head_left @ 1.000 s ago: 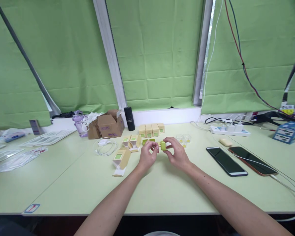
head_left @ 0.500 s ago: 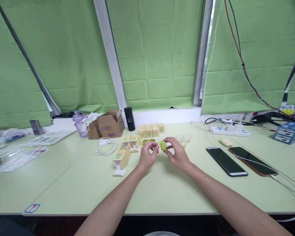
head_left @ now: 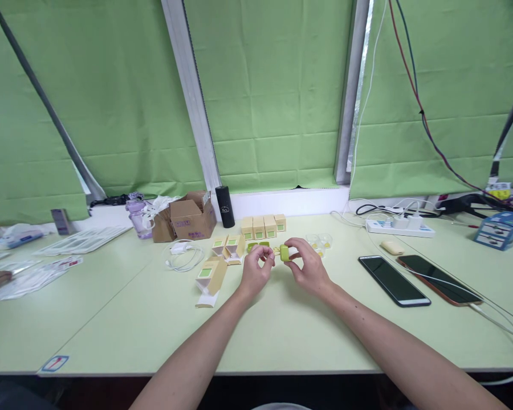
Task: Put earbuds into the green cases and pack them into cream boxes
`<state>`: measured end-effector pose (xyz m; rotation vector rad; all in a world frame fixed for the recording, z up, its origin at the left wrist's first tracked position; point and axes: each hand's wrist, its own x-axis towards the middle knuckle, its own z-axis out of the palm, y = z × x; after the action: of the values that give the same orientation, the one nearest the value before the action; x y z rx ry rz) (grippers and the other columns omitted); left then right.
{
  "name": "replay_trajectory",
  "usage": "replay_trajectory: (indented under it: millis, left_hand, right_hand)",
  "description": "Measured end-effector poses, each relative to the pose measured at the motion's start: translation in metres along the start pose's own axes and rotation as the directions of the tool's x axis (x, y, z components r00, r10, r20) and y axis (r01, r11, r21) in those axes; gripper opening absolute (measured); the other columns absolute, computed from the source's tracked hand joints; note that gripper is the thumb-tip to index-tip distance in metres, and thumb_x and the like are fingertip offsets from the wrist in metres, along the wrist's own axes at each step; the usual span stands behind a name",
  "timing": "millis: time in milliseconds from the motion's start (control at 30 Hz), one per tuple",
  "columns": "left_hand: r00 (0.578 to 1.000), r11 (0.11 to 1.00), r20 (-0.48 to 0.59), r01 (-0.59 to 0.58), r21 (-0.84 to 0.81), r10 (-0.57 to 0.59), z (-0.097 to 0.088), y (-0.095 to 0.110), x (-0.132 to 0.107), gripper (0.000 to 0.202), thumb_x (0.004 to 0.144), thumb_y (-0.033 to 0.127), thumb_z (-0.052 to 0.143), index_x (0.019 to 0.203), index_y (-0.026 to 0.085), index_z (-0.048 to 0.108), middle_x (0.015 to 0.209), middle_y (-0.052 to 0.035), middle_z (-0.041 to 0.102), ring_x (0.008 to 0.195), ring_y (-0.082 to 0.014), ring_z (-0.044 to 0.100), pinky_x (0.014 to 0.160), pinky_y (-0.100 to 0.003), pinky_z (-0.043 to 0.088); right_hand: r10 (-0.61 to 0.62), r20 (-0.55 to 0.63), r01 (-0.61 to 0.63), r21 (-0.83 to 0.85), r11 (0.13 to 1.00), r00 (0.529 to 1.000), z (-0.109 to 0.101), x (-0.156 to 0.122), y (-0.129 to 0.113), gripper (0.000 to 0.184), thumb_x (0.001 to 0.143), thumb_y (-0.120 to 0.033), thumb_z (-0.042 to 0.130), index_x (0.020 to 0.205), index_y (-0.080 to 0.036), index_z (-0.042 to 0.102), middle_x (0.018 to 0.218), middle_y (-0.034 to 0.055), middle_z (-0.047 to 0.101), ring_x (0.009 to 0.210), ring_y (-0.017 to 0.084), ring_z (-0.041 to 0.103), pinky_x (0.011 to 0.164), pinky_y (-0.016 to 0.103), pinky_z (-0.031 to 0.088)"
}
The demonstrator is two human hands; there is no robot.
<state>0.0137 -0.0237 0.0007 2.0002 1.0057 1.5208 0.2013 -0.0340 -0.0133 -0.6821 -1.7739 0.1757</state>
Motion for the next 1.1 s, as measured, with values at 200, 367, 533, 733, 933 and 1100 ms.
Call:
replay_trajectory:
  millis: [200,367,533,733,933,1100]
  left_hand:
    - [1.0,1.0,-0.025,0.018,-0.012,-0.018,0.0,-0.005,0.001,0.014,0.095,0.03,0.06,0.085,0.02,0.061,0.08,-0.0031,0.064,0.075,-0.018,0.063,0.075,-0.033,0.049]
    - [0.994,0.998,-0.108,-0.023,0.06,0.029,-0.001,-0.005,0.0,0.01,0.096,0.029,0.06,0.097,0.02,0.062,0.097,-0.0071,0.065,0.09,-0.0211,0.065,0.083,-0.037,0.051]
    - [0.982,0.973,-0.052,-0.171,0.154,0.18,-0.002,0.004,-0.003,0.018,0.093,0.022,0.063,0.111,0.022,0.064,0.112,-0.0095,0.066,0.117,-0.0271,0.057,0.105,-0.047,0.048]
    - [0.974,0.946,0.041,-0.226,0.231,0.223,0.0,0.006,-0.006,0.05,0.089,0.017,0.069,0.137,0.026,0.057,0.134,-0.0098,0.063,0.134,-0.0311,0.041,0.113,-0.053,0.043]
    - [0.968,0.938,0.06,-0.249,0.24,0.242,0.0,0.005,-0.005,0.046,0.088,0.013,0.071,0.13,0.027,0.061,0.131,-0.0078,0.067,0.133,-0.0314,0.044,0.115,-0.055,0.041]
    - [0.968,0.938,0.039,-0.251,0.239,0.249,0.0,0.005,-0.004,0.045,0.086,0.013,0.073,0.127,0.027,0.062,0.128,-0.0079,0.068,0.13,-0.0315,0.046,0.113,-0.055,0.042]
  right_hand:
    - [0.006,0.004,-0.006,-0.023,1.0,1.0,0.0,0.0,0.0,0.047,0.09,-0.008,0.058,0.132,-0.029,0.054,0.127,0.0105,0.061,0.114,0.027,0.063,0.08,0.044,0.069]
    - [0.008,0.016,-0.007,-0.046,0.999,1.0,-0.002,-0.001,-0.002,0.052,0.09,-0.007,0.058,0.137,-0.029,0.052,0.131,0.0114,0.056,0.118,0.028,0.06,0.088,0.047,0.067]
    - [-0.042,0.03,0.045,-0.109,0.993,0.999,-0.004,-0.001,-0.003,0.056,0.092,-0.007,0.055,0.144,-0.029,0.051,0.127,0.0133,0.052,0.118,0.03,0.06,0.095,0.052,0.064]
    - [-0.078,0.048,0.084,-0.142,0.986,0.996,-0.004,0.0,-0.002,0.061,0.093,-0.006,0.055,0.148,-0.029,0.046,0.132,0.0143,0.055,0.122,0.031,0.06,0.097,0.053,0.062]
    - [-0.152,0.062,0.161,-0.16,0.974,0.986,-0.005,0.002,-0.004,0.053,0.095,-0.008,0.054,0.145,-0.025,0.046,0.132,0.0163,0.056,0.125,0.031,0.059,0.094,0.05,0.063]
    - [-0.175,0.05,0.181,-0.179,0.967,0.983,-0.005,0.002,-0.002,0.046,0.097,-0.009,0.054,0.14,-0.024,0.048,0.134,0.0168,0.059,0.129,0.031,0.059,0.101,0.053,0.061]
